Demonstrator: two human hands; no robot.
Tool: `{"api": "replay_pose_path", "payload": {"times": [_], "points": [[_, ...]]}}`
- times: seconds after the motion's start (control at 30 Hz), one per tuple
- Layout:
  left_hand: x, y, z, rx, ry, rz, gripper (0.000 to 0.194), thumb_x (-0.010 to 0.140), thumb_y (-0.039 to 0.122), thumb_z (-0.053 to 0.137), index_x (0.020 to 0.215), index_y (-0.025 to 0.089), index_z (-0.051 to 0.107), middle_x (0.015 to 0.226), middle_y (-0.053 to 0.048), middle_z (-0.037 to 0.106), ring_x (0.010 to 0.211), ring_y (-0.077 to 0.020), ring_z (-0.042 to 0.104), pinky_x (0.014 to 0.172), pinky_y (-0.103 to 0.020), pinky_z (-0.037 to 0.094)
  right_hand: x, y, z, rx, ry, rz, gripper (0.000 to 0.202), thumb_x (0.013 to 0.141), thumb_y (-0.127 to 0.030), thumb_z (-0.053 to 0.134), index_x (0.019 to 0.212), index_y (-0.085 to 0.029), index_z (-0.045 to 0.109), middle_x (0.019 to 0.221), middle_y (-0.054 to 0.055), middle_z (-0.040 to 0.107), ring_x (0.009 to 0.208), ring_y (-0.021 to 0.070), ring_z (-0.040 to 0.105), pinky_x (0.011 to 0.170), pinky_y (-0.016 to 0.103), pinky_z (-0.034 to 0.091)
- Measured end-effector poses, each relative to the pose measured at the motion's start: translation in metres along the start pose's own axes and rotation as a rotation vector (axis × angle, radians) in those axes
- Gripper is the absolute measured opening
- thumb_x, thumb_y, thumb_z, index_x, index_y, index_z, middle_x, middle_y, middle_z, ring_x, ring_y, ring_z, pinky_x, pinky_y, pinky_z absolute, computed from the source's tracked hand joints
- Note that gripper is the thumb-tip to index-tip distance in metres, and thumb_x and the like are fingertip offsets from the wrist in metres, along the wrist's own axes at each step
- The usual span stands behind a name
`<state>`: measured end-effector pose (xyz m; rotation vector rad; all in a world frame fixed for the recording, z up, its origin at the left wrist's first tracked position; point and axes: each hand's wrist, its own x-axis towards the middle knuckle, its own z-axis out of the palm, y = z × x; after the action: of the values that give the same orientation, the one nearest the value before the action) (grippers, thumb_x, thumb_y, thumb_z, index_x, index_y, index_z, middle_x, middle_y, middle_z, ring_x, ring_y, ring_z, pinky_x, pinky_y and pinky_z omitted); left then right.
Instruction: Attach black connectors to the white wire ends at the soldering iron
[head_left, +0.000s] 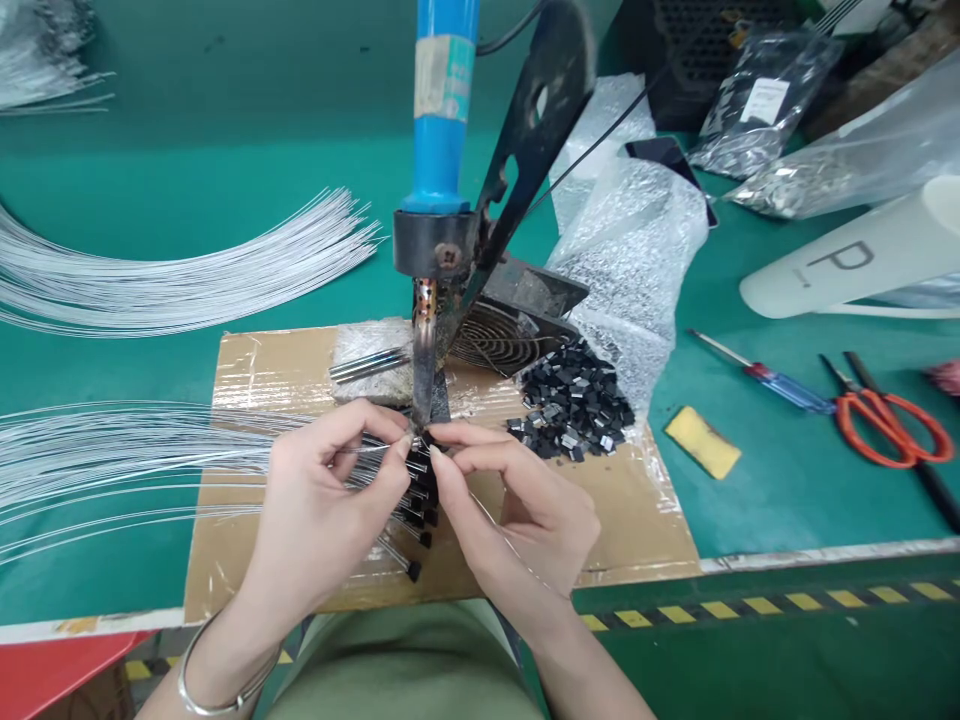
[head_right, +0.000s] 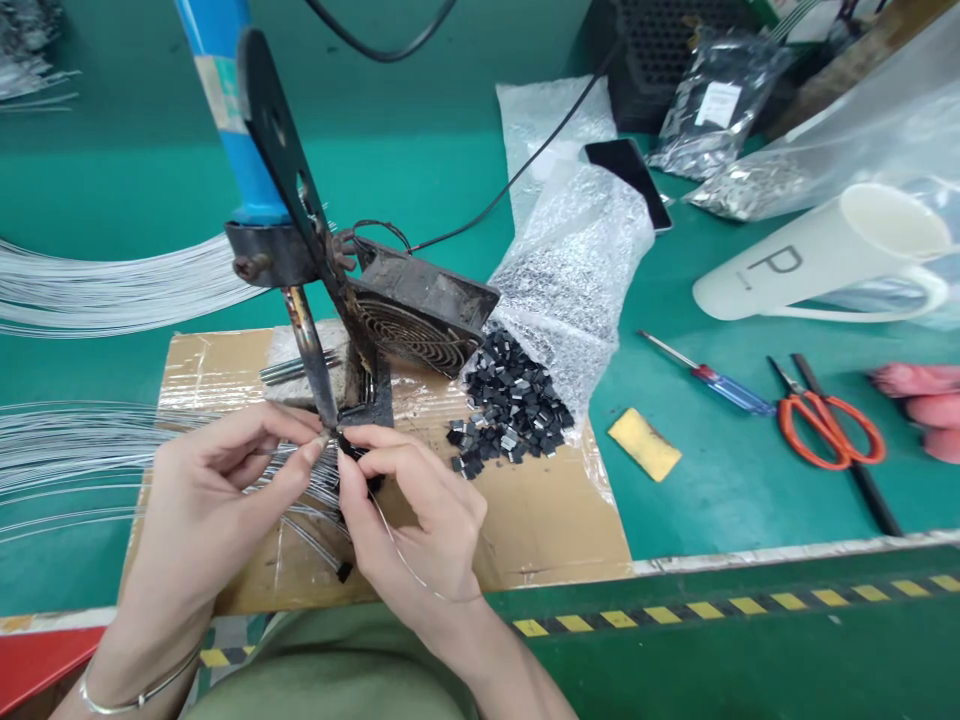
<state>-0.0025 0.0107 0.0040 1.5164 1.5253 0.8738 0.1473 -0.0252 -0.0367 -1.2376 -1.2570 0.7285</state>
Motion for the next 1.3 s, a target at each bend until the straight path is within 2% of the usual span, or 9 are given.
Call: {"api": "replay_pose_path", "payload": {"times": [0.33, 0.4, 0.53, 0.63, 0.77, 0.9, 1.07, 1.17, 1.3], "points": [[0.001, -0.009, -0.002, -0.026, -0.05, -0.027, 0.009, 0.086, 0.018, 0.071, 0.077, 0.021, 0.072, 0.086, -0.001, 0.078, 0.07, -0.0145, 0.063, 0.059, -0.023, 0.046, -0.006, 0.005, -0.002, 0.044, -0.028, 0.082, 0.014, 0.096, -0.013, 0.071, 0.086, -0.023, 0.071, 0.106, 0.008, 0.084, 0.097, 0.0226, 0.081, 0.09, 0.037, 0.064], [-0.001, -0.014, -0.003, -0.018, -0.043, -0.038, 0.009, 0.088, 0.02, 0.072, 0.078, 0.021, 0.073, 0.088, -0.001, 0.078, 0.065, -0.0131, 0.058, 0.055, -0.024, 0.041, -0.005, 0.006, -0.006, 0.015, 0.059, 0.137, 0.01, 0.098, -0.018, 0.071, 0.089, -0.023, 0.07, 0.098, 0.006, 0.082, 0.088, 0.0214, 0.079, 0.081, 0.035, 0.063], [-0.005, -0.023, -0.007, -0.022, -0.039, -0.053, 0.01, 0.091, 0.024, 0.074, 0.082, 0.022, 0.073, 0.093, -0.001, 0.078, 0.057, -0.0102, 0.047, 0.051, -0.026, 0.032, 0.001, 0.015, -0.033, 0.134, 0.372, 0.26, 0.019, 0.101, -0.032, 0.07, 0.085, -0.021, 0.071, 0.061, -0.005, 0.058, 0.053, 0.0132, 0.058, 0.054, 0.027, 0.049], [-0.008, -0.027, -0.01, -0.038, -0.041, -0.06, 0.01, 0.093, 0.026, 0.074, 0.084, 0.022, 0.073, 0.095, -0.001, 0.078, 0.055, -0.009, 0.042, 0.051, -0.025, 0.031, 0.004, 0.026, -0.063, 0.364, 0.428, 0.343, 0.041, 0.099, -0.05, 0.063, 0.085, -0.017, 0.082, 0.07, 0.005, 0.067, 0.062, 0.0178, 0.063, 0.056, 0.031, 0.053], [-0.009, -0.028, -0.011, -0.027, -0.046, -0.05, 0.009, 0.093, 0.026, 0.075, 0.085, 0.022, 0.075, 0.092, -0.002, 0.077, 0.058, -0.0099, 0.047, 0.054, -0.025, 0.037, 0.002, 0.042, -0.088, 0.391, 0.461, 0.448, 0.054, 0.097, -0.057, 0.052, 0.096, -0.015, 0.086, 0.083, 0.012, 0.077, 0.074, 0.0233, 0.07, 0.059, 0.035, 0.057], [-0.009, -0.028, -0.01, -0.001, -0.048, -0.04, 0.01, 0.092, 0.027, 0.075, 0.084, 0.021, 0.075, 0.091, -0.003, 0.077, 0.063, -0.0126, 0.055, 0.055, -0.025, 0.041, -0.003, 0.052, -0.08, 0.323, 0.392, 0.421, 0.052, 0.097, -0.061, 0.054, 0.088, -0.018, 0.083, 0.069, 0.006, 0.073, 0.061, 0.0209, 0.067, 0.058, 0.035, 0.057], [-0.01, -0.026, -0.007, 0.095, -0.01, 0.072, 0.008, 0.092, 0.022, 0.074, 0.084, 0.024, 0.077, 0.092, -0.002, 0.079, 0.076, -0.0178, 0.068, 0.07, -0.03, 0.053, -0.006, 0.055, -0.062, 0.249, 0.32, 0.369, 0.059, 0.104, -0.062, 0.046, 0.088, -0.018, 0.082, 0.078, 0.008, 0.077, 0.069, 0.0222, 0.072, 0.067, 0.037, 0.059], [-0.014, -0.025, -0.006, 0.184, -0.019, 0.222, 0.013, 0.091, 0.015, 0.074, 0.088, 0.026, 0.081, 0.098, -0.004, 0.081, 0.094, -0.0243, 0.073, 0.09, -0.04, 0.054, -0.006, 0.056, -0.062, 0.263, 0.358, 0.346, 0.059, 0.103, -0.063, 0.049, 0.085, -0.018, 0.084, 0.073, 0.007, 0.076, 0.065, 0.021, 0.07, 0.063, 0.035, 0.057], [-0.022, -0.022, -0.022, 0.238, -0.038, 0.269, 0.024, 0.088, 0.013, 0.076, 0.099, 0.033, 0.083, 0.104, -0.002, 0.081, 0.099, -0.0282, 0.071, 0.093, -0.046, 0.054, -0.006, 0.057, -0.066, 0.29, 0.392, 0.353, 0.058, 0.1, -0.065, 0.055, 0.081, -0.018, 0.084, 0.069, 0.007, 0.076, 0.061, 0.0208, 0.068, 0.059, 0.034, 0.056]]}}
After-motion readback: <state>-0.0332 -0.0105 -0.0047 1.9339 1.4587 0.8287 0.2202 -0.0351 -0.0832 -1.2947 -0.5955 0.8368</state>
